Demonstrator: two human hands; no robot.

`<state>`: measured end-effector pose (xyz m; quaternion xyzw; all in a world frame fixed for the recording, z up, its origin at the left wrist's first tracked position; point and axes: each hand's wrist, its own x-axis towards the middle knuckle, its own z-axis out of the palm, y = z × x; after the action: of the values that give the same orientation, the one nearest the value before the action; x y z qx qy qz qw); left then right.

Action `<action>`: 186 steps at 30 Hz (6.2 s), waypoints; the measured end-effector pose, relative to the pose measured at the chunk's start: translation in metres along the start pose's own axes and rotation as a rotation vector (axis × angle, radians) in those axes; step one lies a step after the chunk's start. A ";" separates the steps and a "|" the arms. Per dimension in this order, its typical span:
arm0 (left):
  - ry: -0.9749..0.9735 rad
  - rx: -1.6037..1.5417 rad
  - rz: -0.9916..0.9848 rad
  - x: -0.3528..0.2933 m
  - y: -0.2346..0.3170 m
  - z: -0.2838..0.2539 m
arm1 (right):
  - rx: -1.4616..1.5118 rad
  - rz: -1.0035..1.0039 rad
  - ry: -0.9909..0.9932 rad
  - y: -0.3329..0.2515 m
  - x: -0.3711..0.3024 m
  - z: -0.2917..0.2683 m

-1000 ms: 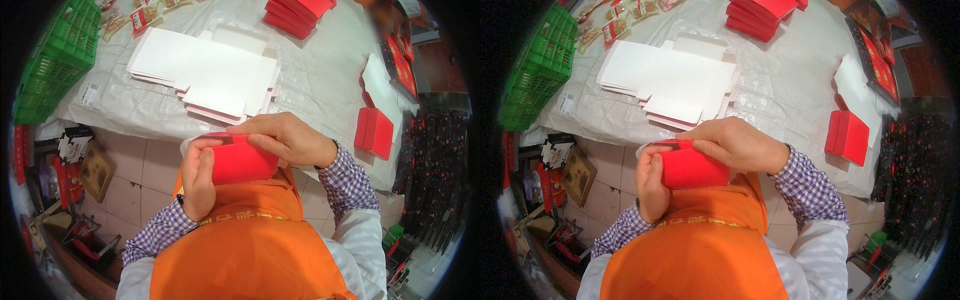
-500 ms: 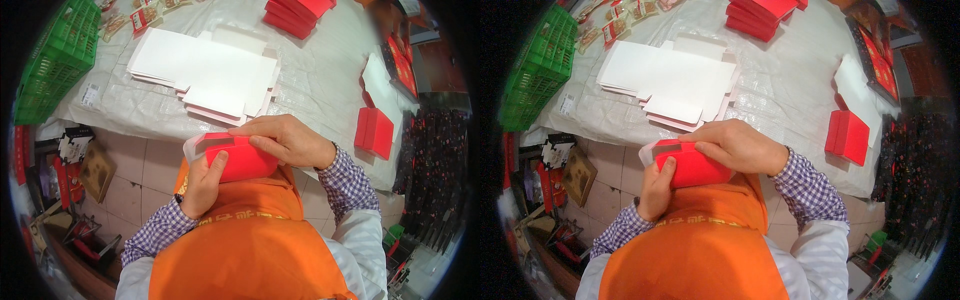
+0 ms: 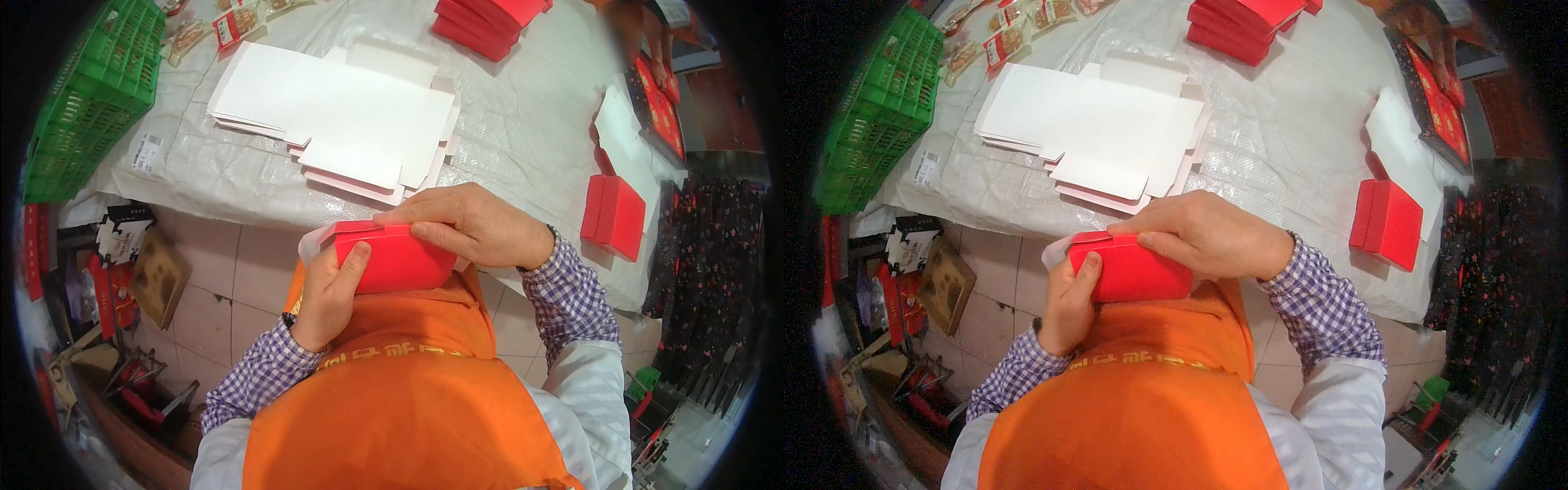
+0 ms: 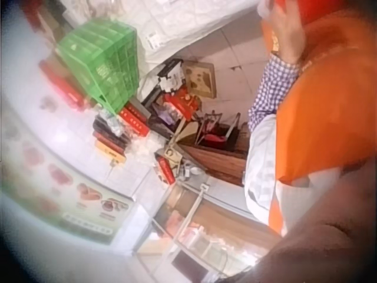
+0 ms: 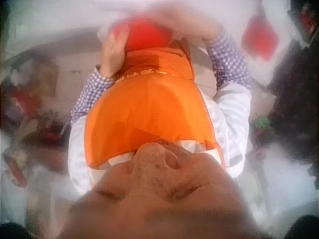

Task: The person folds flat white cardboard pieces into small rectangular boxes. They then place small packaged items into the boxes and close the lids. The finished boxes are stacked on the table.

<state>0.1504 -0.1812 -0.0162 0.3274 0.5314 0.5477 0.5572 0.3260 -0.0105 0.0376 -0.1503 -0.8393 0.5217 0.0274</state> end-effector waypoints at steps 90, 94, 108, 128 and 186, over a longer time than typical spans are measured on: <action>-0.310 0.027 0.034 0.048 0.047 0.006 | -0.135 0.089 0.073 -0.039 -0.010 0.014; -0.405 0.122 -0.006 0.065 0.076 -0.001 | 0.004 0.157 0.100 -0.045 -0.003 -0.003; -0.371 0.408 0.078 0.081 0.087 -0.001 | 0.003 0.174 0.214 -0.031 -0.008 0.010; 0.049 0.113 0.301 0.042 0.070 0.017 | 0.445 0.036 0.792 -0.028 -0.033 0.040; -0.047 0.380 0.227 -0.001 0.096 0.005 | 0.318 0.139 0.898 -0.035 -0.051 0.061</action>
<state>0.1304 -0.1632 0.0757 0.4969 0.5717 0.4892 0.4322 0.3548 -0.0922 0.0465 -0.4107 -0.6422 0.5277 0.3749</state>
